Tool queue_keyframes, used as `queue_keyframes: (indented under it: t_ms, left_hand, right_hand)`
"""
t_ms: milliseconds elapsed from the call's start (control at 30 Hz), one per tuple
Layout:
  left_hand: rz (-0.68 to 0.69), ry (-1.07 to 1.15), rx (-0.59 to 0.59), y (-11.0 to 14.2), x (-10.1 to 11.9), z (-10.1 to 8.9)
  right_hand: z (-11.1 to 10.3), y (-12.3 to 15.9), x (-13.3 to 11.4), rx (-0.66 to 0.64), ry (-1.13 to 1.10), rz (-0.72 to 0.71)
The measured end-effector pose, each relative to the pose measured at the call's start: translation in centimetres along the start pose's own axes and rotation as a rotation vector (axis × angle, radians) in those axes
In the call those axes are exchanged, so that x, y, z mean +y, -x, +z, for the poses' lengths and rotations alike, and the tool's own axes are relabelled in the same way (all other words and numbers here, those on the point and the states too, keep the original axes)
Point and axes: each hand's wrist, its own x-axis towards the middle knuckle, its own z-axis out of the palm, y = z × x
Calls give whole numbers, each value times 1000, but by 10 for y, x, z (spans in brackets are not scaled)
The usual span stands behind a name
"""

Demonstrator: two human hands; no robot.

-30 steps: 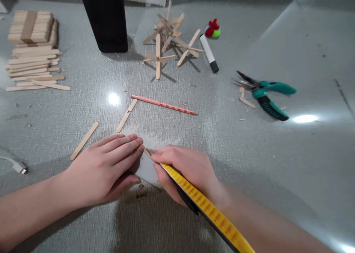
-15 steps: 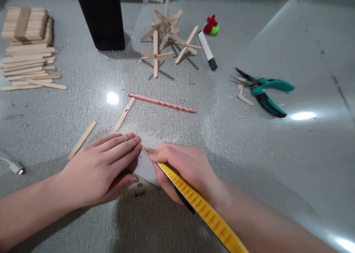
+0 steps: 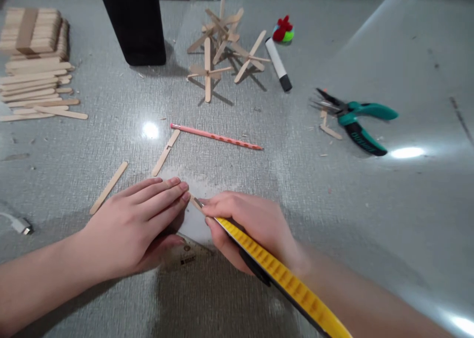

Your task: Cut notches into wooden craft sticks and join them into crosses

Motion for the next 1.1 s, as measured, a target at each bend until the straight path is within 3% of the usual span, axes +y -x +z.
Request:
queue_keyframes:
  t_ms: [1100]
  left_hand:
    - [19,2,-3,0,-1,0]
  right_hand:
    - [0,1,-2,-25,-1,27]
